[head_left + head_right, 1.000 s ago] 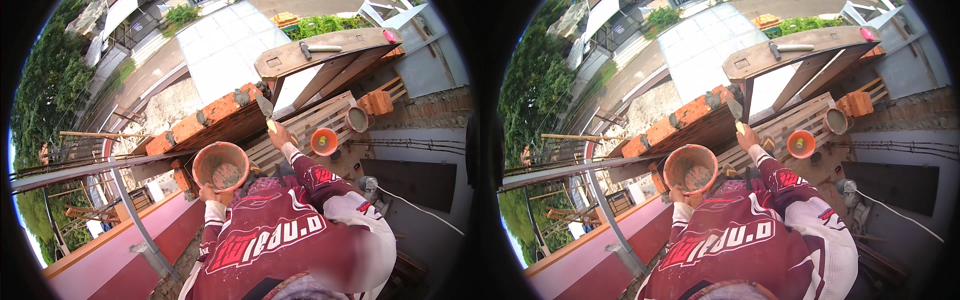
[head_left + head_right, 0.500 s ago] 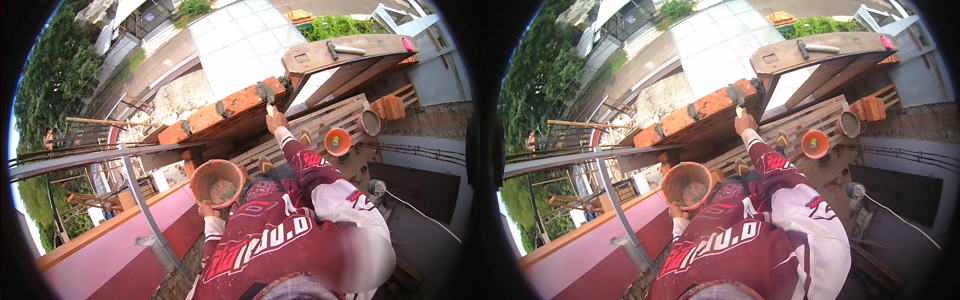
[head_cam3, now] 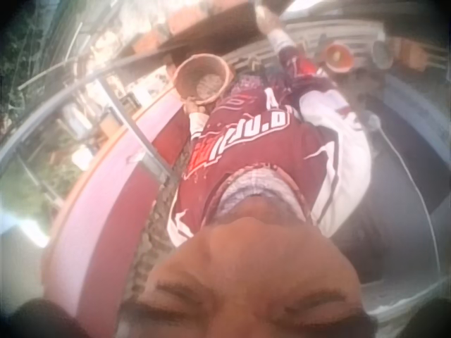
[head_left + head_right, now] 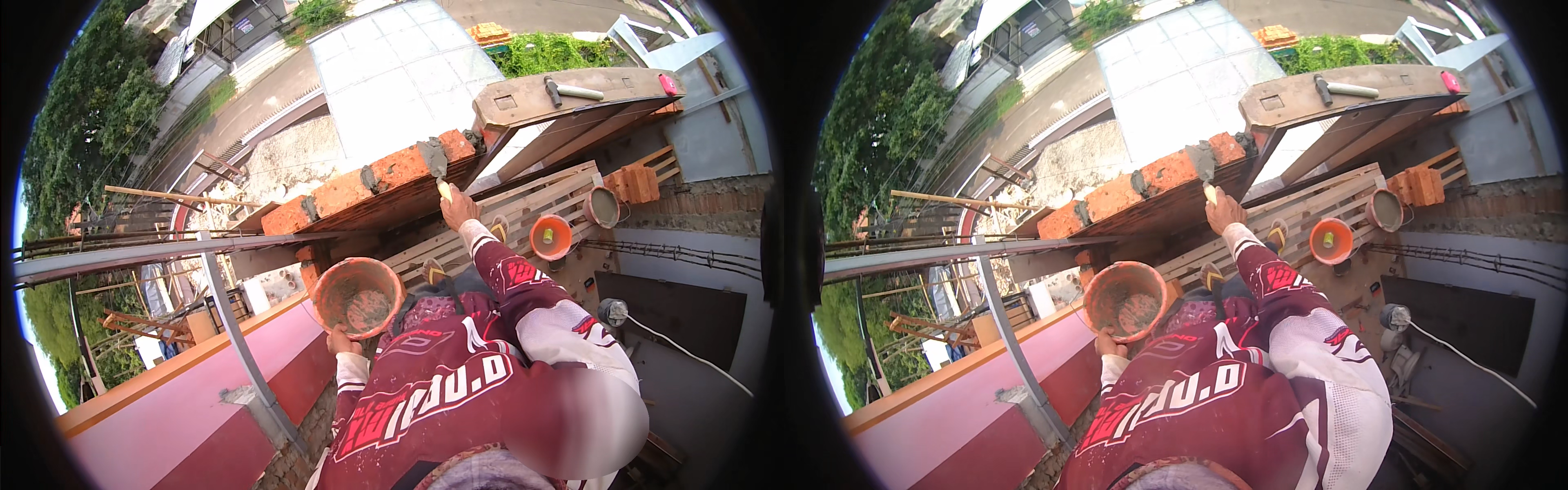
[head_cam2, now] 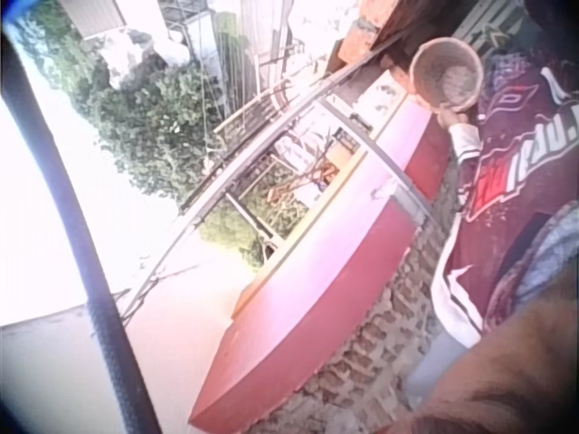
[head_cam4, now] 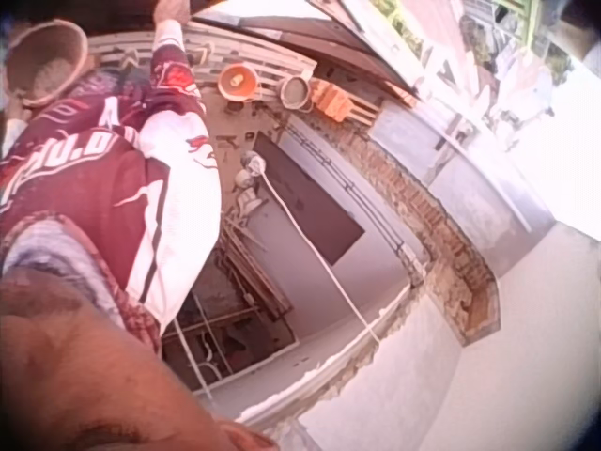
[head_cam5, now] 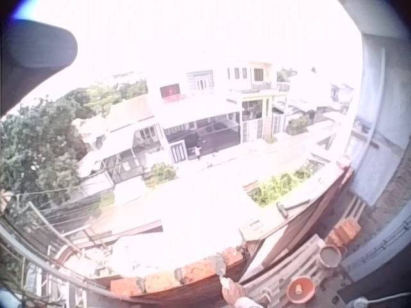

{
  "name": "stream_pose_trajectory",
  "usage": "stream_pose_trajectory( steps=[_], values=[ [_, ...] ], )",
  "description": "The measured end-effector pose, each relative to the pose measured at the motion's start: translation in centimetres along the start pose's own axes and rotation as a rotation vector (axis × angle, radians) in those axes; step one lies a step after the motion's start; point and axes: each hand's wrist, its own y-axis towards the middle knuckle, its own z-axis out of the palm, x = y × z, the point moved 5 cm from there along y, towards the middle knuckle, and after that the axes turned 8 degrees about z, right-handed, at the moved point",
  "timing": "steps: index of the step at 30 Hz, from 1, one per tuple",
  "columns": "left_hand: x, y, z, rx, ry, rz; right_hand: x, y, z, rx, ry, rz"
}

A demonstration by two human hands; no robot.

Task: The person scoops mortar from a bucket with a trowel and spreads it along the top of a brick wall. They place a brick onto the mortar bed, tap it into position, and repeat the process to extend the wall.

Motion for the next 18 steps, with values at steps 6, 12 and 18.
stream_pose_trajectory(
  steps=[6,12,18],
  values=[
    [-0.8,0.4,-0.6,0.012,0.057,0.018,-3.0,3.3,0.0,0.030,-0.018,0.204],
    [-1.2,0.4,0.0,0.040,0.024,0.006,-3.9,3.7,2.9,0.062,0.300,0.247],
    [0.3,2.3,2.8,0.128,0.122,-0.058,-1.6,-1.1,3.5,0.217,0.334,0.085]
  ],
)
